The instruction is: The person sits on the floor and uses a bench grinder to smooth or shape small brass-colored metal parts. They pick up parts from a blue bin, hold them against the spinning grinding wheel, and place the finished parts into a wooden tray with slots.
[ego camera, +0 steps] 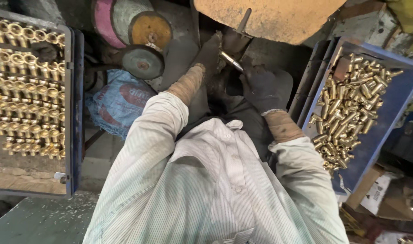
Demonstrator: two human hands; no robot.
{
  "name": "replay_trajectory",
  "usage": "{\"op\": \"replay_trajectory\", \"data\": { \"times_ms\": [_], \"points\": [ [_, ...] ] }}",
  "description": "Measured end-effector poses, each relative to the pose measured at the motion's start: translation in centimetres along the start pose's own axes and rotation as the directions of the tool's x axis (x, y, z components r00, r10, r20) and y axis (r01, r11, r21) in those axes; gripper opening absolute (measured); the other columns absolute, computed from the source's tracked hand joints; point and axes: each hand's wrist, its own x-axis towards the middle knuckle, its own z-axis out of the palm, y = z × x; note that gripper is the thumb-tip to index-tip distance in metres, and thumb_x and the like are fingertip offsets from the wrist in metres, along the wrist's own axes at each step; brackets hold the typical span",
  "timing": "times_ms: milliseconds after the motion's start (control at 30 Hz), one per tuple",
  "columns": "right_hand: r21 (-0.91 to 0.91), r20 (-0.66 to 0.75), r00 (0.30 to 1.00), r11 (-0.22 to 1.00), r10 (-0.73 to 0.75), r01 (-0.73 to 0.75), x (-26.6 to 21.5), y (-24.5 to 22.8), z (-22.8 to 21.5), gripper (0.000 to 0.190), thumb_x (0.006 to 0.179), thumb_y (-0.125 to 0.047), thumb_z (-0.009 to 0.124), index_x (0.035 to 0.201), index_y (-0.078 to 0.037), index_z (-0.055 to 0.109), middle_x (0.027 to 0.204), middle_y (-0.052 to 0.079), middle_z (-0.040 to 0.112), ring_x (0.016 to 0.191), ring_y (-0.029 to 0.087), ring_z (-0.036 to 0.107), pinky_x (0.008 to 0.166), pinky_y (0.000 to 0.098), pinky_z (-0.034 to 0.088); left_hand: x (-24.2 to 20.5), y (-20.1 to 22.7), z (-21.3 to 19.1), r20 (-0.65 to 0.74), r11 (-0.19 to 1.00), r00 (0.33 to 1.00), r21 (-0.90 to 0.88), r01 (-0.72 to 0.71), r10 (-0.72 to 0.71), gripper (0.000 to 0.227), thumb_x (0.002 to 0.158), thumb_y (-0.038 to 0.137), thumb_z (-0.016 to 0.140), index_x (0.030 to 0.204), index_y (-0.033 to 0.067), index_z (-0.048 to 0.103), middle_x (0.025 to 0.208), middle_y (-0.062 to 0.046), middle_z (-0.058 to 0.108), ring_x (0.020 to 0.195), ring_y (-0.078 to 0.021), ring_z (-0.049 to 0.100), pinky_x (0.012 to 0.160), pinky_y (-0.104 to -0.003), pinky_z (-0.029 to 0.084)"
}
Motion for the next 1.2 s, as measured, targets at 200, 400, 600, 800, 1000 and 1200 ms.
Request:
{"op": "replay_trajectory", "data": {
  "times_ms": [200, 400, 600, 800, 1000, 1200],
  "points": [
    [-0.123, 0.155, 0.984, 0.987, -0.085, 0.105, 2.6, 0.9, -0.7, 0.041, 0.096, -0.028, 0.068, 0.127, 0.000, 0.061, 0.088, 0.020, 0.068, 0.075, 0.040, 0.066, 0.066, 0.0510, 0.053, 5.6, -5.2, -0.4, 0.022, 0.956, 0.982, -0.234, -0.177, 0.187, 0.054, 0.110, 0.038, 0.044, 0.144, -0.0021, 0.054, 0.137, -0.012, 0.059, 0.121, -0.0186, 0.053, 0.104, -0.034, 0.045],
    [-0.098, 0.254, 0.967, 0.995, 0.004, 0.022, 3.4, 1.9, -0.3, 0.045, 0.096, -0.033, 0.068, 0.124, 0.002, 0.061, 0.085, 0.022, 0.070, 0.073, 0.042, 0.068, 0.063, 0.0523, 0.054, 7.2, -6.2, 0.5, -0.067, 0.971, 0.975, 0.119, -0.205, 0.214, 0.061, 0.108, 0.047, 0.037, 0.134, -0.0024, 0.062, 0.124, -0.013, 0.069, 0.112, -0.0193, 0.060, 0.098, -0.036, 0.046],
    [0.083, 0.038, 0.985, 0.982, 0.167, -0.169, 1.5, 3.5, 2.5, 0.029, 0.100, -0.036, 0.077, 0.107, -0.009, 0.067, 0.085, 0.016, 0.071, 0.076, 0.038, 0.070, 0.068, 0.0476, 0.057, 2.8, -2.4, 1.5, -0.173, 0.985, 0.983, 0.152, 0.086, -0.059, 0.064, 0.101, 0.057, 0.043, 0.118, 0.0003, 0.067, 0.099, -0.013, 0.069, 0.092, -0.0236, 0.062, 0.087, -0.036, 0.047],
    [-0.004, 0.050, 0.973, 0.974, 0.225, -0.225, 0.0, 5.7, 3.1, 0.028, 0.092, -0.026, 0.076, 0.117, -0.015, 0.070, 0.104, 0.007, 0.076, 0.091, 0.029, 0.071, 0.069, 0.0397, 0.058, -1.5, 1.5, 2.8, -0.102, 0.984, 0.980, 0.034, 0.176, -0.171, 0.065, 0.108, 0.052, 0.042, 0.116, -0.0086, 0.063, 0.092, -0.026, 0.055, 0.083, -0.0400, 0.051, 0.076, -0.052, 0.040],
    [-0.017, 0.211, 0.972, 0.993, -0.107, 0.113, 0.6, 8.2, 1.9, 0.052, 0.083, -0.010, 0.065, 0.134, -0.013, 0.068, 0.131, 0.009, 0.067, 0.122, 0.028, 0.058, 0.087, 0.0357, 0.059, -1.0, 1.5, 2.5, -0.088, 0.964, 0.992, 0.255, -0.070, 0.095, 0.055, 0.104, 0.047, 0.034, 0.113, 0.0027, 0.065, 0.113, -0.015, 0.070, 0.108, -0.0293, 0.064, 0.098, -0.041, 0.045],
    [0.659, 0.483, 0.875, 0.639, 0.044, -0.396, 2.4, 9.4, 3.1, 0.031, 0.091, -0.009, 0.061, 0.120, -0.003, 0.070, 0.097, 0.002, 0.066, 0.078, 0.018, 0.057, 0.063, 0.0283, 0.048, -0.7, 1.7, 1.7, 0.048, 0.627, 0.969, 0.755, -0.193, 0.241, 0.047, 0.096, 0.038, 0.043, 0.128, 0.0055, 0.055, 0.117, -0.025, 0.064, 0.111, -0.0404, 0.062, 0.094, -0.046, 0.045]
  ]
}}
